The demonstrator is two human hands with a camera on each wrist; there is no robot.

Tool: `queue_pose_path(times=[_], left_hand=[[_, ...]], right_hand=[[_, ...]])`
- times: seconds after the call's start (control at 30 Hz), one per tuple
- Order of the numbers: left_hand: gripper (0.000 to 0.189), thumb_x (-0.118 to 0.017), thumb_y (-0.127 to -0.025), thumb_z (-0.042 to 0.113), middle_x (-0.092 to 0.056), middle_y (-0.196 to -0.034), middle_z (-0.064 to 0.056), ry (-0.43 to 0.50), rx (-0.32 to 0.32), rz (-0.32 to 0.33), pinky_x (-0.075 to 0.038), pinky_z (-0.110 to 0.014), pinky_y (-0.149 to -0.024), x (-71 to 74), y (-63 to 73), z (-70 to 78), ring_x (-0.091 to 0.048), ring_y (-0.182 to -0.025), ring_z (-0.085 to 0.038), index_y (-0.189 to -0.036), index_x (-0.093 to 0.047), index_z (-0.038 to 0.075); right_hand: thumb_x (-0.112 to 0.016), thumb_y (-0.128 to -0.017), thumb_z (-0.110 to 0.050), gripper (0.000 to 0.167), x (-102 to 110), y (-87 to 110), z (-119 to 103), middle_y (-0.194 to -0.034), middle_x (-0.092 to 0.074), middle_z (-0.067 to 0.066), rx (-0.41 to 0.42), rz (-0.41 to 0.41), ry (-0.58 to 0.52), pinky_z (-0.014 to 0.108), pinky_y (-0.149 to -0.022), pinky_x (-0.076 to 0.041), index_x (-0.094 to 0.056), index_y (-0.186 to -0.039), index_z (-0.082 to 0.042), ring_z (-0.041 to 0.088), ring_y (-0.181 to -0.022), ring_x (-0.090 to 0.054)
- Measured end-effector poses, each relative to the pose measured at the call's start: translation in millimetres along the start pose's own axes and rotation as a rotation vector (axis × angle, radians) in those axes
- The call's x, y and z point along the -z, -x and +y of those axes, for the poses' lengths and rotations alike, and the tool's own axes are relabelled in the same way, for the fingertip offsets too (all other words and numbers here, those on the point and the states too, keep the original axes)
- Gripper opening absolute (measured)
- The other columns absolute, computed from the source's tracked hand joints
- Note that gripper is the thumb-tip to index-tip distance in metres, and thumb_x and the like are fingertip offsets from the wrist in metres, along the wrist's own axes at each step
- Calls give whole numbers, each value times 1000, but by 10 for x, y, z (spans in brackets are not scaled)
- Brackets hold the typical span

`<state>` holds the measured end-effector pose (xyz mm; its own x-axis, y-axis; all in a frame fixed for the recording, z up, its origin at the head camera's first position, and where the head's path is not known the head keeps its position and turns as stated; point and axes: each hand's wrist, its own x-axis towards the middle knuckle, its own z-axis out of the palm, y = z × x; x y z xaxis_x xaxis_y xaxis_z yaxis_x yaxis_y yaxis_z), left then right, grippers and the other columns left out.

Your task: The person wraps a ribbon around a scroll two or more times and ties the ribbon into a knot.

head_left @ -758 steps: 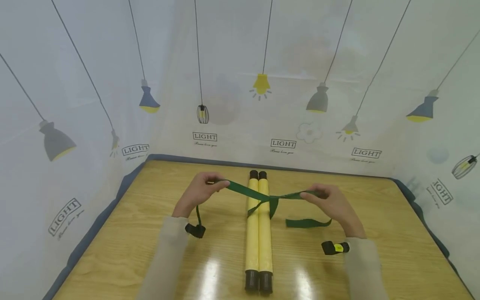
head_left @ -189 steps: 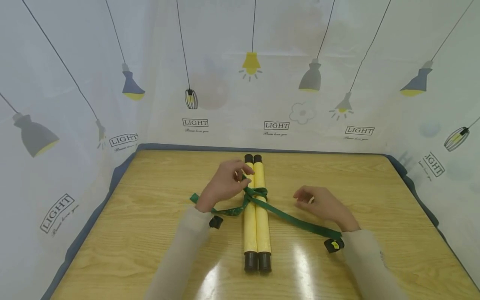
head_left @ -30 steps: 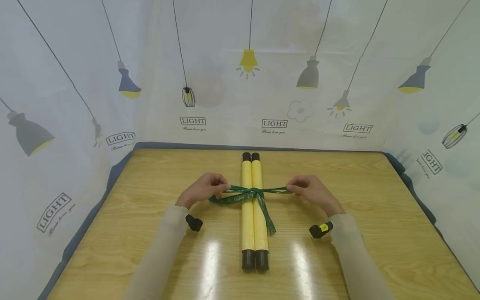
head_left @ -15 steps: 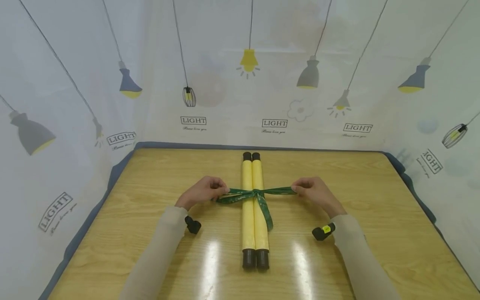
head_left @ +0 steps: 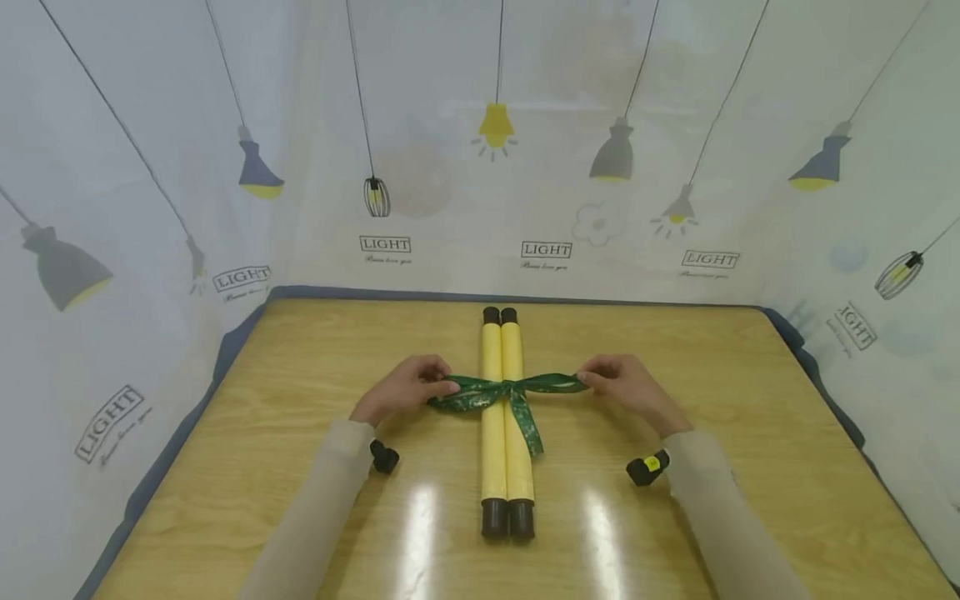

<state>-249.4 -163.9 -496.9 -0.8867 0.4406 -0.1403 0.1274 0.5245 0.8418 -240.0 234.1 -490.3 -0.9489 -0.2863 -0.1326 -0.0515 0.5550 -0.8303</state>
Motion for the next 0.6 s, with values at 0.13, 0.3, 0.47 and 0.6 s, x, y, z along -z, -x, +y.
queue_pose_path(times=[0.13, 0.3, 0.47, 0.6], left_hand=[[34, -74, -96, 27, -64, -117, -5, 20, -39, 18, -50, -36, -88, -39, -10, -20, -58, -101, -20, -126, -64, 15], [46, -71, -98, 26, -61, -132, -7, 12, -32, 21, -51, -45, -100, -58, -5, 17, -60, -116, -23, -141, -57, 15], [54, -67, -101, 34, -60, -140, -12, 10, -19, 39, -48, -51, -107, -14, 55, 50, -57, -129, -30, -148, -52, 14], [62, -63, -101, 45, -52, -153, -12, -5, -14, 66, -43, -55, -113, 37, 130, 50, -46, -143, -35, -153, -46, 14]], right_hand=[[-59, -106, -33, 39, -55, -38, 12, -124, -70, 18, -45, 6, -68, 37, -91, -59, -64, -132, -5, 24, -100, -73], [-53, -106, -48, 55, -102, -29, 8, -132, -67, 18, -88, 10, -98, 41, -97, -57, -55, -144, -9, 23, -105, -73], [-47, -103, -62, 70, -97, 39, -20, -143, -59, 20, -46, -16, -59, 48, -101, -54, -46, -152, -13, 32, -115, -69], [-45, -105, -59, 70, -54, 126, 13, -158, -44, 21, 15, -39, -9, 55, -105, -50, -37, -158, -14, 42, -133, -56]])
